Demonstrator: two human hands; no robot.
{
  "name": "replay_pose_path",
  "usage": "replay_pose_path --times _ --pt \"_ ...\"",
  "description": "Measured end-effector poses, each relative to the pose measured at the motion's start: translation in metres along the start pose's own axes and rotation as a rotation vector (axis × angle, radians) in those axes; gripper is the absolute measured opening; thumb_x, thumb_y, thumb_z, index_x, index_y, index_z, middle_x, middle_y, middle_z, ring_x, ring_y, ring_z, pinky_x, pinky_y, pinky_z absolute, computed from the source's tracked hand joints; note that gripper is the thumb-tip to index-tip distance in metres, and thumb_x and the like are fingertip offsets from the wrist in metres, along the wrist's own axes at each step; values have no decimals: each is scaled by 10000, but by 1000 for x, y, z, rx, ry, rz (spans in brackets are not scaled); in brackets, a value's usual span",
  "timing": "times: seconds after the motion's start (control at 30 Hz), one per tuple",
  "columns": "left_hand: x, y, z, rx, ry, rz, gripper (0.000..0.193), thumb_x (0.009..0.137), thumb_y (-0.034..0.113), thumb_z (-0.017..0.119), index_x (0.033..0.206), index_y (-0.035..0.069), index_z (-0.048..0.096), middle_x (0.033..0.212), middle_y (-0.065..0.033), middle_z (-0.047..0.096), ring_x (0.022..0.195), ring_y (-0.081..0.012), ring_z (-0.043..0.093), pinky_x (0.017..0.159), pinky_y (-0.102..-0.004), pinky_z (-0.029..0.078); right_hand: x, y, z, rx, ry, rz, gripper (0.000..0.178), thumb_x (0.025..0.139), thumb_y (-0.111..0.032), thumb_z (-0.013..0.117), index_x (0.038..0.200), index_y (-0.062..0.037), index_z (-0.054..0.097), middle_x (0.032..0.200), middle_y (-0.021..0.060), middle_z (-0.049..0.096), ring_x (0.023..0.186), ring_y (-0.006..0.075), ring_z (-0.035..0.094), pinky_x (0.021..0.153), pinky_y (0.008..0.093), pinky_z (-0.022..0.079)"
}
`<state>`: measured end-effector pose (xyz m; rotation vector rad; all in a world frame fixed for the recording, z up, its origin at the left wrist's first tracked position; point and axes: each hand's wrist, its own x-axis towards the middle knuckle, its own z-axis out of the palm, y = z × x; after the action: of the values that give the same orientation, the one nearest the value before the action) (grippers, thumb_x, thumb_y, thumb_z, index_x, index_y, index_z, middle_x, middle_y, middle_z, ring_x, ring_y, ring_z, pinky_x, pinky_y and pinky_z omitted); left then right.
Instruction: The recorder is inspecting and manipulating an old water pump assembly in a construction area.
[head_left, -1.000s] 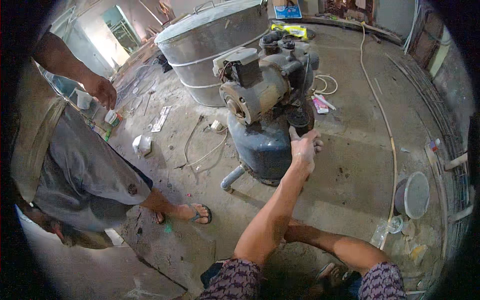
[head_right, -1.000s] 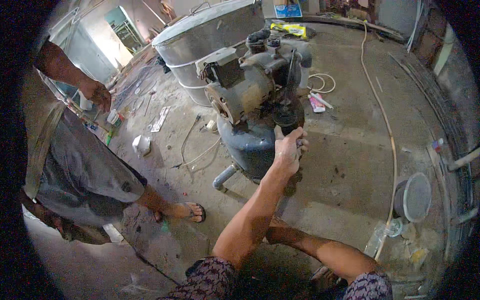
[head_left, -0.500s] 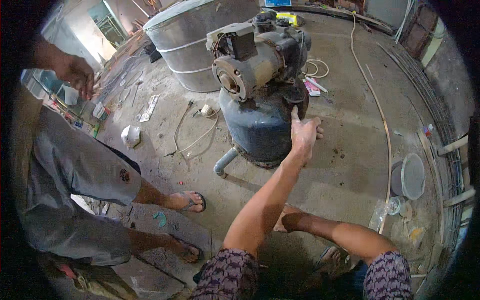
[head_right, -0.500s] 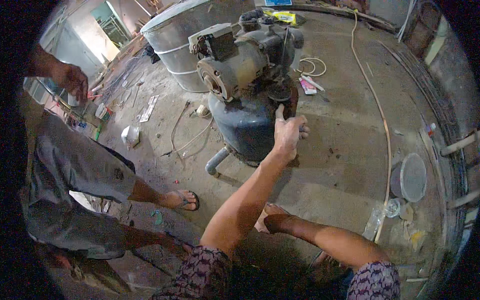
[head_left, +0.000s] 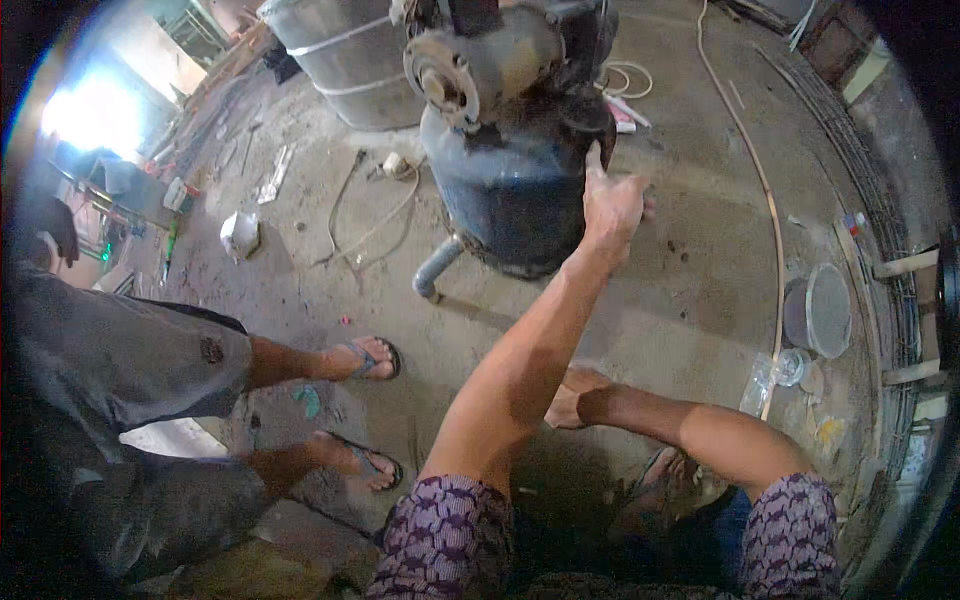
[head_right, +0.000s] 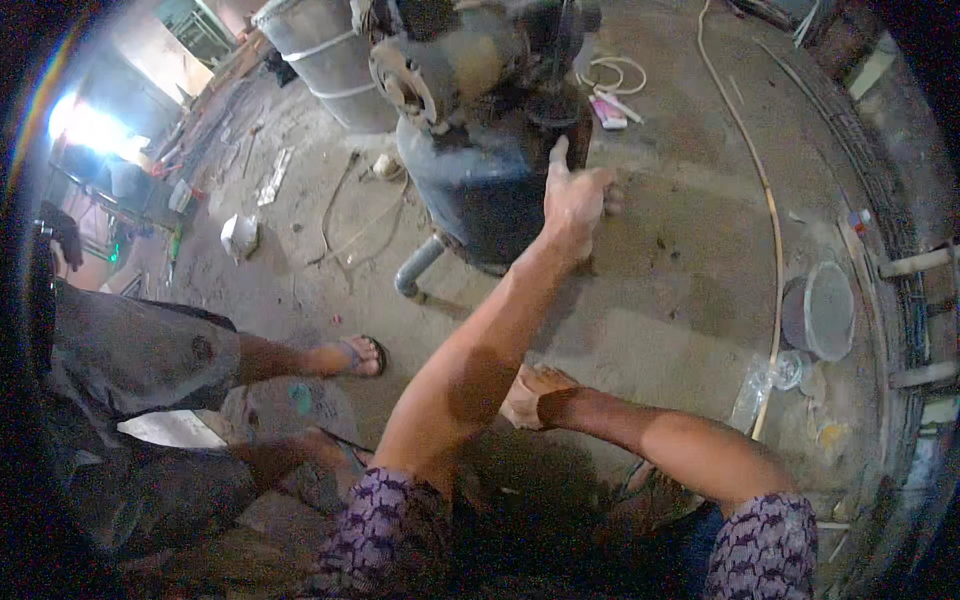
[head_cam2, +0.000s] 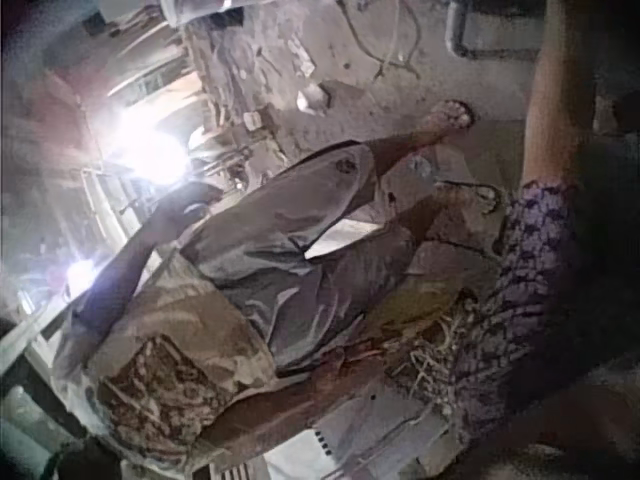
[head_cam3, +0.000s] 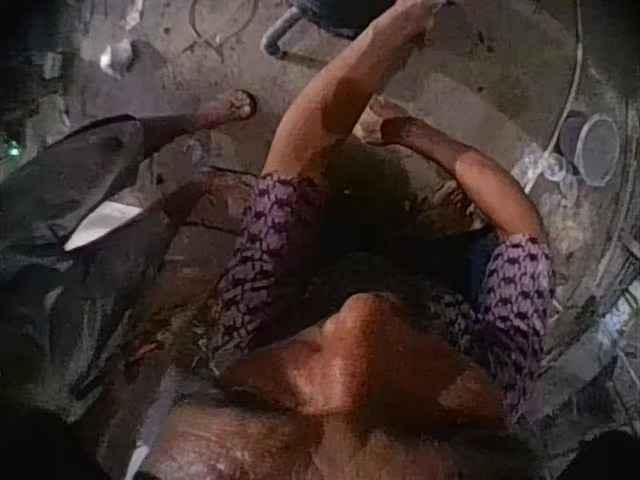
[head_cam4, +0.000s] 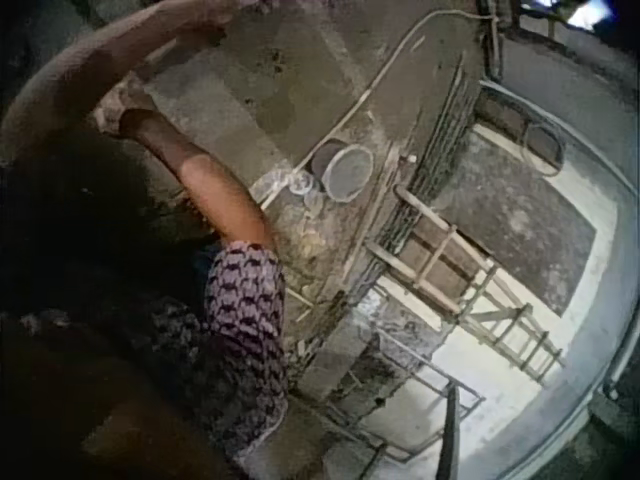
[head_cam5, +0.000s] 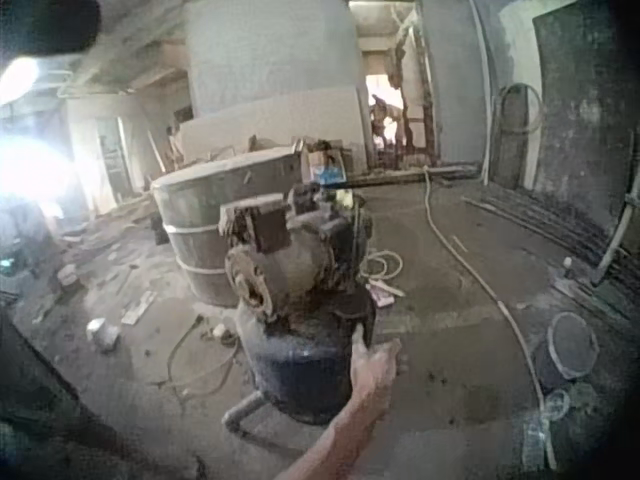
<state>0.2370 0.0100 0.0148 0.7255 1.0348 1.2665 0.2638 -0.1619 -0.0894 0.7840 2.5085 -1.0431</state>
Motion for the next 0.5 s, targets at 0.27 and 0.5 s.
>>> replay_pose_path --times 0.27,0.5 --pt "22 -26 2 144 124 99 907 829 12 622 1580 7 114 830 -141 661 655 -200 635 562 -342 531 -24 1 12 59 49 89 273 884 -253 587 996 -16 664 1037 248 680 944 429 673 829 515 529" --pt "40 -40 8 111 125 190 961 808 15 637 1591 25 78 831 -171 655 641 -213 641 565 -355 553 -23 44 76 -37 215 -176 280 852 -291 637 1043 -88 658 1159 233 579 1087 426 577 949 492 469"
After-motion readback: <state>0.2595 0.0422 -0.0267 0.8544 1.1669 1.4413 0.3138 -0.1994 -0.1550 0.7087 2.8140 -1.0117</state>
